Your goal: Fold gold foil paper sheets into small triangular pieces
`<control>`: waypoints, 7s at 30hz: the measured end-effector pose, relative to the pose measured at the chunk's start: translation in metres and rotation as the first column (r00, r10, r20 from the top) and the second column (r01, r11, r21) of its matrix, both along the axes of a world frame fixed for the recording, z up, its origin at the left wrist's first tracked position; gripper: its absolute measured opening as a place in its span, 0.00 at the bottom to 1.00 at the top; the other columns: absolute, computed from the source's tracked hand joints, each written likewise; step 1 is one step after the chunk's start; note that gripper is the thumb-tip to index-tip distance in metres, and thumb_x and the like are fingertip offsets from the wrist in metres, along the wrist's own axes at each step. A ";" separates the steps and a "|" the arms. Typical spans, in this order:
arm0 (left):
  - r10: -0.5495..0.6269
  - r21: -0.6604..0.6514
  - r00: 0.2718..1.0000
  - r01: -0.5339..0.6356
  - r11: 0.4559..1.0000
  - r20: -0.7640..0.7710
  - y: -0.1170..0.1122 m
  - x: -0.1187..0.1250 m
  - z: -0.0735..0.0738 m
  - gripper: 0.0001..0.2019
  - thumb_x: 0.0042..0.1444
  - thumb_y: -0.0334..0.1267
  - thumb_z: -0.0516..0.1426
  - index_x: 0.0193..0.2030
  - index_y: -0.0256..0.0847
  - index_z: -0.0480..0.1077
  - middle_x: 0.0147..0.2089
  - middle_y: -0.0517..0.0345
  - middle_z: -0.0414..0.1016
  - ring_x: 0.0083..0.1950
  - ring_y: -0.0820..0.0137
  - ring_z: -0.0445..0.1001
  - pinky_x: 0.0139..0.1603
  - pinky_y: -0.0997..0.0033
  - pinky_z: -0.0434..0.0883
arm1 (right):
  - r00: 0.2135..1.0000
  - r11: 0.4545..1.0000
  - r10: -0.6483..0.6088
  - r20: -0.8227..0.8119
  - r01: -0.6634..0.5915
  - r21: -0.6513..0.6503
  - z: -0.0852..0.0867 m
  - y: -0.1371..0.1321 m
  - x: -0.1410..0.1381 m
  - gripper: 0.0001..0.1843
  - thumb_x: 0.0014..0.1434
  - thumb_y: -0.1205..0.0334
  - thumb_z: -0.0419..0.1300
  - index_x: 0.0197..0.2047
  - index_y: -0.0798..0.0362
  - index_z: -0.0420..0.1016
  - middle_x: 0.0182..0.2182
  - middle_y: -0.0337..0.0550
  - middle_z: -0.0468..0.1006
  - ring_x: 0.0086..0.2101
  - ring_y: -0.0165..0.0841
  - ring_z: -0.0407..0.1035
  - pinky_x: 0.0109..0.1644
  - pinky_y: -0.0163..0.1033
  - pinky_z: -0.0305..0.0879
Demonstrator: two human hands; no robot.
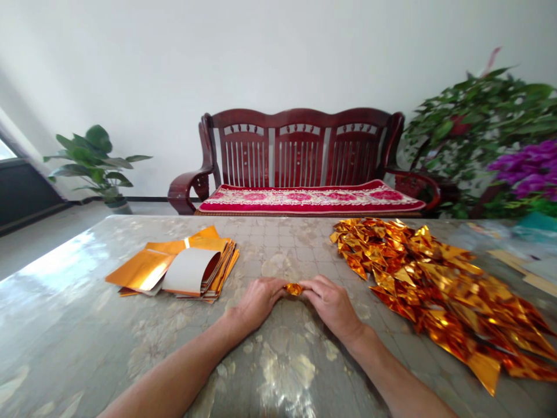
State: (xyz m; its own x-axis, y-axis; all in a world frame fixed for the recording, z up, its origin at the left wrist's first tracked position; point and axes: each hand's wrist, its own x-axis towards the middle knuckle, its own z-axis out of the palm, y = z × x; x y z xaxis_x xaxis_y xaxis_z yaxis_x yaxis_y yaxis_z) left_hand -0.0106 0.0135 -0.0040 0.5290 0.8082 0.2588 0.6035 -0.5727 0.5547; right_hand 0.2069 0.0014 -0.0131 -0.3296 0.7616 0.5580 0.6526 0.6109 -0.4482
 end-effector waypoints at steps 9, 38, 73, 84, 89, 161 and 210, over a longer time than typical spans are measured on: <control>0.017 -0.022 0.999 -0.018 1.000 -0.049 -0.001 0.004 -0.002 0.13 0.69 0.39 0.49 0.42 0.44 0.76 0.39 0.59 0.80 0.42 0.68 0.77 0.42 0.75 0.67 | 0.995 0.996 0.001 -0.104 -0.010 -0.085 0.002 0.000 -0.003 0.11 0.61 0.69 0.59 0.41 0.47 0.81 0.33 0.38 0.80 0.35 0.32 0.75 0.40 0.34 0.69; 0.172 0.141 0.903 -0.125 0.982 -0.395 -0.019 0.018 -0.007 0.10 0.66 0.30 0.48 0.41 0.41 0.70 0.37 0.55 0.76 0.39 0.66 0.75 0.37 0.72 0.66 | 0.972 0.946 -0.072 -0.224 -0.005 -0.325 0.006 -0.008 -0.018 0.13 0.54 0.71 0.61 0.37 0.45 0.83 0.31 0.35 0.80 0.34 0.30 0.74 0.40 0.32 0.66; 0.149 0.062 0.943 -0.137 0.989 -0.297 -0.018 0.017 -0.001 0.13 0.69 0.37 0.47 0.38 0.42 0.70 0.36 0.58 0.75 0.38 0.68 0.75 0.38 0.73 0.66 | 0.984 0.965 -0.091 -0.150 0.050 -0.257 0.007 -0.011 -0.020 0.13 0.55 0.70 0.59 0.39 0.46 0.81 0.33 0.38 0.82 0.35 0.33 0.75 0.41 0.35 0.68; 0.222 0.109 0.975 -0.218 0.970 -0.030 -0.011 0.008 -0.003 0.13 0.67 0.37 0.51 0.55 0.47 0.71 0.43 0.57 0.74 0.46 0.69 0.73 0.46 0.72 0.68 | 0.970 0.948 -0.206 -0.130 0.165 -0.271 0.000 -0.005 -0.015 0.11 0.55 0.63 0.60 0.43 0.46 0.76 0.31 0.35 0.82 0.32 0.33 0.76 0.37 0.35 0.68; 0.076 0.188 0.997 -0.078 0.979 0.017 -0.012 0.004 -0.001 0.12 0.69 0.37 0.48 0.48 0.45 0.72 0.43 0.57 0.74 0.46 0.71 0.71 0.48 0.73 0.67 | 0.978 0.959 -0.168 -0.124 0.133 -0.250 0.002 -0.007 -0.016 0.09 0.56 0.63 0.59 0.42 0.46 0.75 0.32 0.36 0.82 0.34 0.33 0.76 0.38 0.35 0.68; 0.068 0.287 0.995 -0.042 0.957 -0.079 -0.011 0.007 0.000 0.15 0.69 0.39 0.49 0.34 0.41 0.72 0.36 0.59 0.69 0.35 0.74 0.69 0.36 0.77 0.63 | 0.955 0.968 -0.116 0.275 0.046 0.248 0.012 -0.011 -0.014 0.12 0.67 0.63 0.55 0.30 0.51 0.72 0.27 0.38 0.71 0.29 0.29 0.66 0.35 0.35 0.54; 0.248 0.013 0.943 -0.257 0.966 0.222 0.000 0.002 -0.007 0.07 0.58 0.29 0.59 0.37 0.43 0.79 0.34 0.61 0.77 0.35 0.73 0.74 0.40 0.76 0.69 | 0.999 0.999 0.036 -0.005 -0.036 -0.023 -0.004 -0.001 -0.002 0.21 0.61 0.69 0.56 0.57 0.45 0.75 0.47 0.42 0.82 0.44 0.35 0.78 0.51 0.41 0.75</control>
